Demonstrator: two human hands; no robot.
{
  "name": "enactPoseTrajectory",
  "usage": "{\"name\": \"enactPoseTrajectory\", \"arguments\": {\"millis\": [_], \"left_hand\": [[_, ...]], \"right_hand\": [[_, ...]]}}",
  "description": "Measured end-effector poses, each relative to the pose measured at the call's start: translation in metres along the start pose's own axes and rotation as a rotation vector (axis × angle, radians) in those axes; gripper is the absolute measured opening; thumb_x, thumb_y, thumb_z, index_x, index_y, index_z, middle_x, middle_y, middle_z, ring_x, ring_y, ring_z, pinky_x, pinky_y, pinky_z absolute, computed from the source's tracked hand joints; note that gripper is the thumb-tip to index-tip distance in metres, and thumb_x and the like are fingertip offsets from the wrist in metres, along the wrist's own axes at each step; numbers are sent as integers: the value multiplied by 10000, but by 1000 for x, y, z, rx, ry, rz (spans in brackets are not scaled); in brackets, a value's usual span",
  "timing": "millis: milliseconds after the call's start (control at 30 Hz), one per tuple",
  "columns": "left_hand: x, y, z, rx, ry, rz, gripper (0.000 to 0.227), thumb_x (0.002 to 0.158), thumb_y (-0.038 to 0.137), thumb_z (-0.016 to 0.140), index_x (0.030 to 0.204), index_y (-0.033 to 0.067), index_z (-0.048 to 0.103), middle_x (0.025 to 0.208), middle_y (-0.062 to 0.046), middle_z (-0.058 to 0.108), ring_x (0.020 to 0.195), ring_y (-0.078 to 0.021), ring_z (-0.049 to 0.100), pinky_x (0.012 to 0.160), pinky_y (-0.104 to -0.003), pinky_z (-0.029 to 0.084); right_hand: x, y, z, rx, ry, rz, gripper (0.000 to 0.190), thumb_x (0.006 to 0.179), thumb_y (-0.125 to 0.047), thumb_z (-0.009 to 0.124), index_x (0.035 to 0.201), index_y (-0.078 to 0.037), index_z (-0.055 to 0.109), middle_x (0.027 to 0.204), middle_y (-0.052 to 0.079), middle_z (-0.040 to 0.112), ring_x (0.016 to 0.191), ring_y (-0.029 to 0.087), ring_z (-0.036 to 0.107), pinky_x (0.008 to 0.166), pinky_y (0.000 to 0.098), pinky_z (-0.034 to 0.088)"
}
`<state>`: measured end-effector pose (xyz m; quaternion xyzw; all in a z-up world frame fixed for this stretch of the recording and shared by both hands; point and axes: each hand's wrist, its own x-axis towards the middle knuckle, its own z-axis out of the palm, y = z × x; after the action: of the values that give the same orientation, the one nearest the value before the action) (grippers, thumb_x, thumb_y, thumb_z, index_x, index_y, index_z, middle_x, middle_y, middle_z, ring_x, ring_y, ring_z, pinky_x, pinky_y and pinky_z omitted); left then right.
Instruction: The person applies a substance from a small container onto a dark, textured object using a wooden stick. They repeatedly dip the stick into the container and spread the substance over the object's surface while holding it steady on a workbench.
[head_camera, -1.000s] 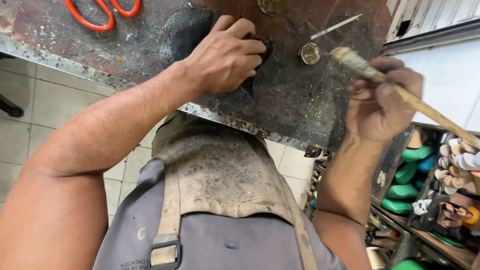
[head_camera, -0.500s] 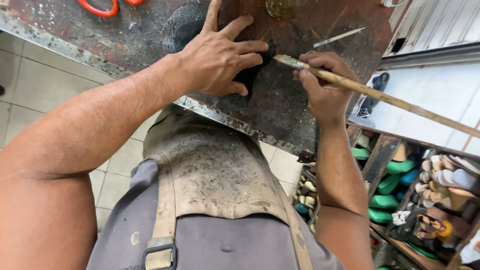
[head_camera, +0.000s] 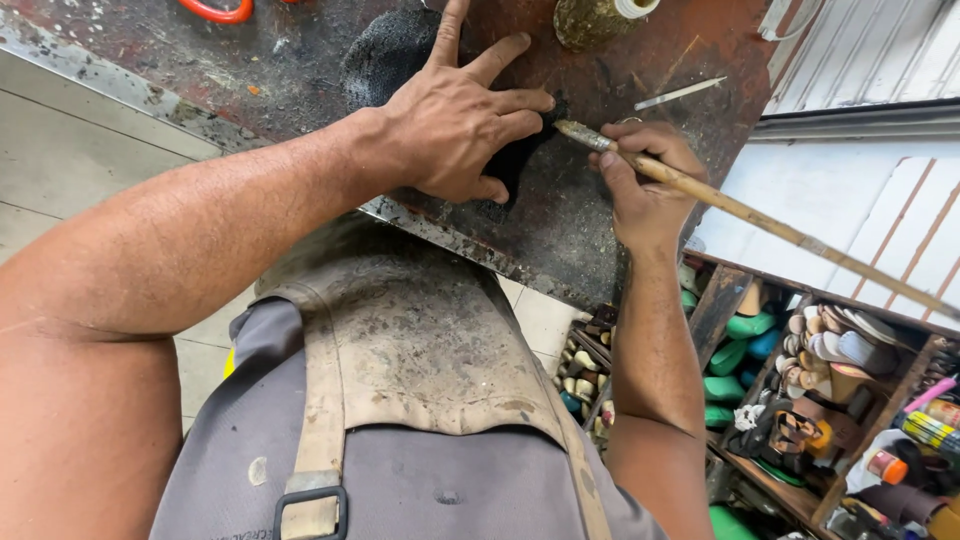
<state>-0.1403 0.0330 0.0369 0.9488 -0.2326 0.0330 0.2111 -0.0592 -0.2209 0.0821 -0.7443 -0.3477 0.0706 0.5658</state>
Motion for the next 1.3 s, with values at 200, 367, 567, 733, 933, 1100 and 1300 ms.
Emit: {"name": "enactPoseTrajectory", "arguments": {"millis": [200, 367, 567, 733, 933, 1100, 1300], "left_hand": [[-2, -2, -1, -36, 29, 2, 907, 745, 723, 683, 1400, 99, 622, 1570, 20, 543, 1544, -479, 238, 1049, -886, -39], [-4, -2, 0, -35, 84, 18, 899, 707, 705, 726, 1389, 126, 637, 1543, 22, 562, 1509, -475, 280, 1039, -890, 41], [-3, 2, -4, -71, 37, -36, 1066, 684, 670, 758, 1569, 171, 436, 1558, -9, 531, 1522, -444, 223, 1051, -868, 37], [-4, 4, -7, 6, 19, -69, 1171, 713, 725, 731, 1642, 172, 282, 1587, -12, 513, 1508, -393, 206, 1022, -818, 189], [-5, 5, -9, 80, 24, -64, 1182, 730, 754, 717, 1644, 164, 256, 1581, 52, 522, 1473, -340, 219, 955, -670, 339], [-4, 6, -14, 66, -23, -67, 1214, 724, 786, 714, 1641, 155, 230, 1584, 54, 514, 1455, -333, 242, 896, -644, 389], [-1, 8, -21, 21, -123, -89, 1280, 704, 777, 740, 1649, 147, 149, 1612, 13, 469, 1492, -350, 185, 978, -711, 312]], "right_hand": [[-2, -3, 7, -97, 8, -95, 137, 944, 118, 674, 978, 16, 589, 978, 260, 655, 867, 312, 702, 706, 381, 666], [-5, -2, 14, -112, 39, -116, 134, 957, 104, 673, 986, 6, 586, 993, 270, 650, 837, 296, 682, 674, 362, 664], [-13, -14, 27, -204, 26, -163, 89, 941, 28, 692, 942, 3, 607, 959, 260, 659, 860, 310, 692, 683, 376, 646], [-19, -20, 32, -238, -8, -241, 106, 950, -44, 739, 922, -1, 647, 960, 222, 712, 894, 316, 709, 796, 438, 595], [-29, -32, 38, -244, -89, -281, 124, 955, -66, 709, 876, 13, 655, 957, 225, 712, 819, 291, 704, 720, 394, 595], [-45, -15, 27, -136, -183, -317, 55, 872, 5, 729, 880, -2, 675, 918, 201, 723, 769, 236, 713, 634, 317, 615], [-25, -3, 21, -9, -131, -114, 94, 994, 71, 645, 987, -4, 589, 891, 177, 717, 586, 147, 626, 422, 239, 484]]}}
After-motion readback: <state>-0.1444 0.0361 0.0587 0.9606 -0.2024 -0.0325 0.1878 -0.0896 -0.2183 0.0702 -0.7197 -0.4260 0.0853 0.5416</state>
